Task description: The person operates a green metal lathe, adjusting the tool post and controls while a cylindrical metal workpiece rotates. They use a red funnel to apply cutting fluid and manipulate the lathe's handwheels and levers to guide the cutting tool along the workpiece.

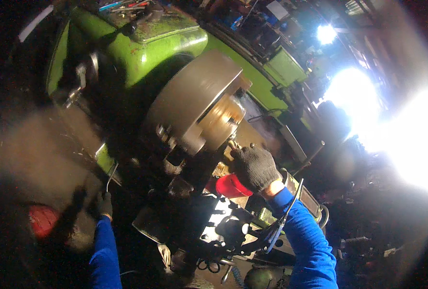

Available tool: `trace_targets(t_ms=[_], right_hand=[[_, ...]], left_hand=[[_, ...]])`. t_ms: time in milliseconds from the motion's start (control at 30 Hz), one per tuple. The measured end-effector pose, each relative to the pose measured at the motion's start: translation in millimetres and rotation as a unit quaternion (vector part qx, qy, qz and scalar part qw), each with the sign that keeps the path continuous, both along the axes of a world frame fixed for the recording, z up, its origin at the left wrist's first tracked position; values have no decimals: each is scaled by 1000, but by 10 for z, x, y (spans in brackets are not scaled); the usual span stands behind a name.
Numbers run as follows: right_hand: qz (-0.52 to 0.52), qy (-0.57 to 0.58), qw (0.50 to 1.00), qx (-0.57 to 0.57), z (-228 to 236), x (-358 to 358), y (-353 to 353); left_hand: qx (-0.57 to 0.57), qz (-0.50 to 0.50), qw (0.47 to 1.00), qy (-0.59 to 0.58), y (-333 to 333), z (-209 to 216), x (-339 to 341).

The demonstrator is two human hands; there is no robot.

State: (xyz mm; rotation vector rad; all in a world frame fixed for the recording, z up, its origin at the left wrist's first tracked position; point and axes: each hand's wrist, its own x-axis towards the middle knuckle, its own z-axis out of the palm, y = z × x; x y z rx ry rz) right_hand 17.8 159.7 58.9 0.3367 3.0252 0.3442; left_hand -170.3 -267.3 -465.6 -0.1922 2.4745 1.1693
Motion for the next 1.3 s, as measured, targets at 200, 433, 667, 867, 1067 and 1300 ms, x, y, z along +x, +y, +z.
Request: trace_targets(t_ms=[200,433,667,867,1067,1300], right_hand=[[-22,-7,999,38,-171,118,274],[-65,131,989,-18,43,-5,365],[-88,83,990,-77,66,-22,491],[-100,69,990,-78,37,147,385],[-130,23,989,-73,70,112,202],[-36,57,997,-46,5,51,144]], left_hand=[[73,-134,977,-149,-261,-1358,-507],[459,247,804,-285,13,-815,-398],[432,28,893,-126,631,738,-622],[441,101,814,-363,737,1774,-626],[375,129,836,-380,760,1929,-619],[448,75,768,-451,645,1445,-743]])
